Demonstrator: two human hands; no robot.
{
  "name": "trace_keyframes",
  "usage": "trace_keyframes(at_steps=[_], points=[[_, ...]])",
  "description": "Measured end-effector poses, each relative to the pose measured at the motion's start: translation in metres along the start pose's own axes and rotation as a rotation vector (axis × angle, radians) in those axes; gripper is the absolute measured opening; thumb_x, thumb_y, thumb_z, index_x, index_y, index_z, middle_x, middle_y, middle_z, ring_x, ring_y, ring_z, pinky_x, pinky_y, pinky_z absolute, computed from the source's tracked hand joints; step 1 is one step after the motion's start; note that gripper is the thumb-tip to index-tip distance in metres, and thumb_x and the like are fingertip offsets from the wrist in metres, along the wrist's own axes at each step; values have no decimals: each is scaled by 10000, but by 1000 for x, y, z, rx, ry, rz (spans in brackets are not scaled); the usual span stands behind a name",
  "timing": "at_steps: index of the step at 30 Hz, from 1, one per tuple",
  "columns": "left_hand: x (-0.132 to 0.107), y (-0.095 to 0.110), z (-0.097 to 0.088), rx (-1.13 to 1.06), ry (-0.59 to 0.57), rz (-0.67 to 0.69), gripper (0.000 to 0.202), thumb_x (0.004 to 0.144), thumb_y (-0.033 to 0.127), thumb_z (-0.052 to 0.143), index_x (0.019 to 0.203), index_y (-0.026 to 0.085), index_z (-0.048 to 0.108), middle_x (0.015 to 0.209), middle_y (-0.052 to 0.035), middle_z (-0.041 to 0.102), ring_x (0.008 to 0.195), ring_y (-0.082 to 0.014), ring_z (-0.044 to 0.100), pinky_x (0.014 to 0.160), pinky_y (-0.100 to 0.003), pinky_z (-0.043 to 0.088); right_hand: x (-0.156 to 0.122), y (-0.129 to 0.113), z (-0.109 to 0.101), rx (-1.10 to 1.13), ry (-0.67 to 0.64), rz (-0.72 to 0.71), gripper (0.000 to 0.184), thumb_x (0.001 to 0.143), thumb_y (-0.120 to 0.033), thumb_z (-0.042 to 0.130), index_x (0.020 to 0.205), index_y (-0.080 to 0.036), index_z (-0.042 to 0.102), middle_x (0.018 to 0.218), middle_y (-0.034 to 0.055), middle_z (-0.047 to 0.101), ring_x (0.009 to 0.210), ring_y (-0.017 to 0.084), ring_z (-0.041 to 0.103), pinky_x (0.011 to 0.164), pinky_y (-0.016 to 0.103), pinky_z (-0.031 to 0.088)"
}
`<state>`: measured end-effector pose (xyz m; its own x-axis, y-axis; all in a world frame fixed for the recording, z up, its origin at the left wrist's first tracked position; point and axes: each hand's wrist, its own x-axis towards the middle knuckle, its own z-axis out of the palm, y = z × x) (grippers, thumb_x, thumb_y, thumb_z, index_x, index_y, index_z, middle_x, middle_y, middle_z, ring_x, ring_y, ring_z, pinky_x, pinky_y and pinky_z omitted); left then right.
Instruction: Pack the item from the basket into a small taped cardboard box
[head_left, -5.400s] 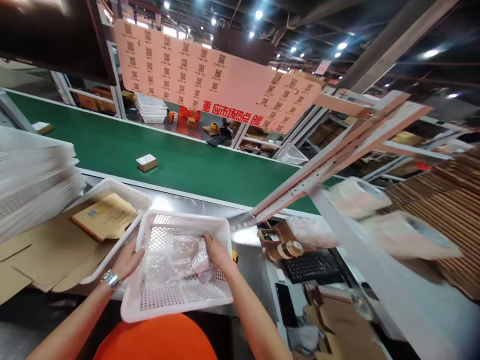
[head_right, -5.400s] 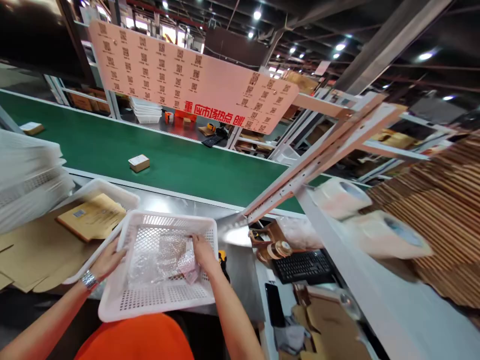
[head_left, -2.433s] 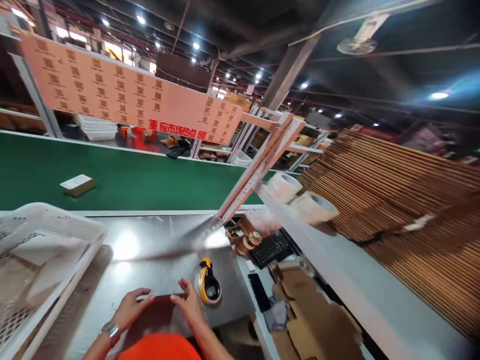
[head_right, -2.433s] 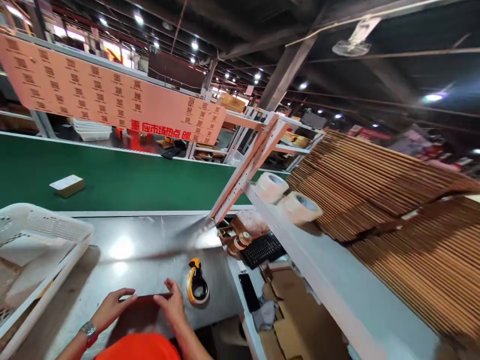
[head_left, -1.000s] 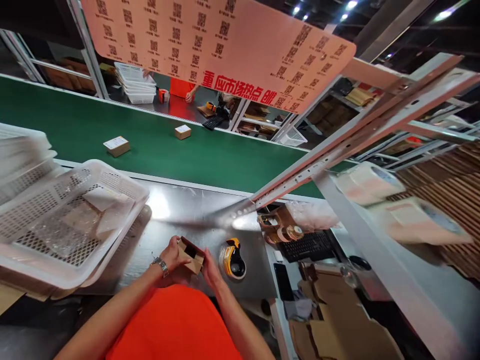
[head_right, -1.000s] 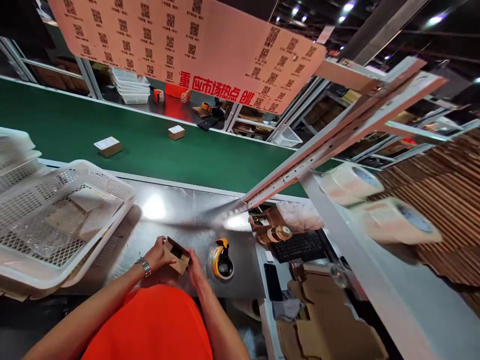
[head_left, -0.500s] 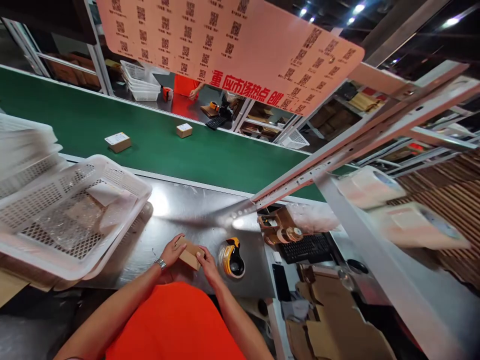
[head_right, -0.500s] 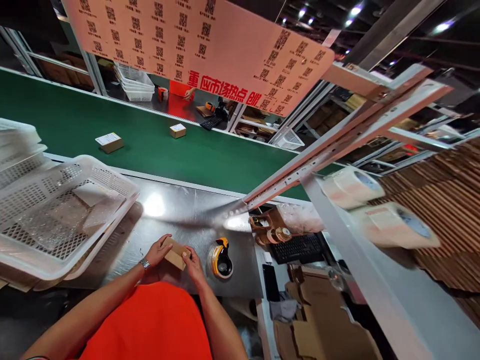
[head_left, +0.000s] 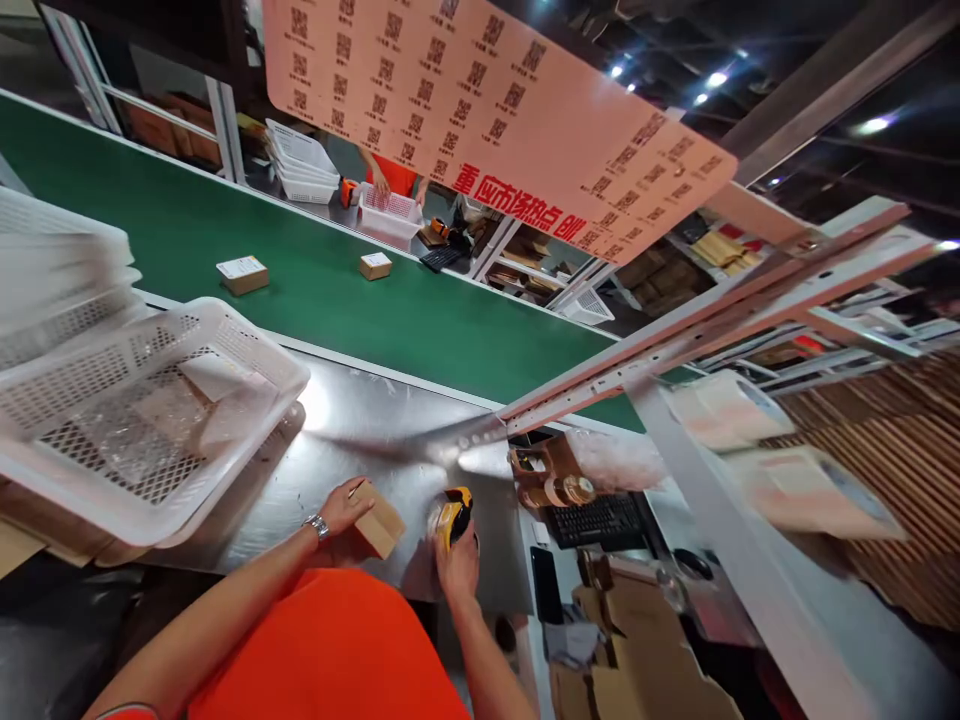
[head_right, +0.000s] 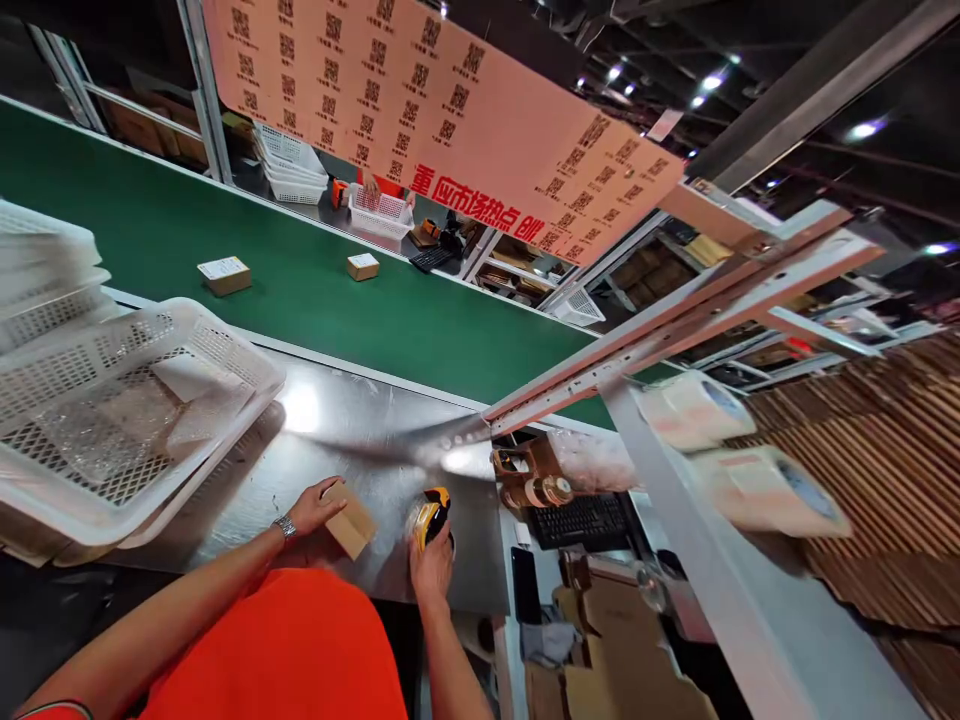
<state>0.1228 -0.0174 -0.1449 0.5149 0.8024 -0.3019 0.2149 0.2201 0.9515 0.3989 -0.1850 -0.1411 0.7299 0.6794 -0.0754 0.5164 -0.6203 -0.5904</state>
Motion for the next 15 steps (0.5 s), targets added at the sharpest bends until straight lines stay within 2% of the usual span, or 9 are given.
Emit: trace_keyframes(at_steps=[3, 5, 8, 10, 13, 15], points=[[1, -2, 3, -1, -35, 12, 754, 786, 516, 735, 1389, 68, 683, 1209, -182, 797, 1098, -352, 751, 1009, -444, 603, 10, 0, -1, -22, -110, 0, 1032, 737, -619, 622, 1553, -4, 475, 1195, 321, 745, 1205, 532, 688, 1101, 693, 459], [2, -2, 4, -4, -46, 12, 758, 779, 509, 732, 1383, 53, 689, 1196, -184, 799, 1078, -361, 753, 985, -443, 605, 16, -12, -7, 77, -147, 14, 1028, 758, -637, 591, 1565, -7, 491, 1180, 306, 756, 1092, 494, 731, 1024, 680, 513], [2, -2, 4, -8, -57, 13, 754, 766, 529, 740, 1370, 79, 709, 1190, -178, 805, 1068, -365, 758, 986, -459, 609, 15, -45, -24, 379, -252, 50, 941, 804, -668, 596, 1587, -149, 546, 1178, 191, 781, 884, 355, 760, 844, 546, 612], [1, -1, 2, -11, -59, 14, 754, 743, 544, 764, 1352, 102, 723, 1185, -172, 809, 1076, -363, 760, 1008, -477, 611, 4, -73, -35, 620, -313, 114, 890, 823, -661, 631, 1586, -206, 572, 1054, 119, 799, 742, 284, 732, 700, 456, 622], [1, 1, 2, -24, -63, 10, 766, 733, 567, 774, 1355, 121, 727, 1203, -161, 814, 1089, -356, 760, 1004, -479, 620, -21, -111, -38, 815, -362, 192, 853, 862, -718, 654, 1517, -172, 649, 779, 59, 752, 595, 240, 660, 542, 380, 577], [0, 2, 3, -36, -68, 10, 741, 747, 570, 772, 1353, 145, 735, 1225, -143, 817, 1108, -352, 755, 992, -463, 619, -36, -127, -30, 780, -393, 181, 863, 851, -808, 655, 1396, -143, 734, 673, 39, 697, 531, 216, 607, 465, 349, 535]])
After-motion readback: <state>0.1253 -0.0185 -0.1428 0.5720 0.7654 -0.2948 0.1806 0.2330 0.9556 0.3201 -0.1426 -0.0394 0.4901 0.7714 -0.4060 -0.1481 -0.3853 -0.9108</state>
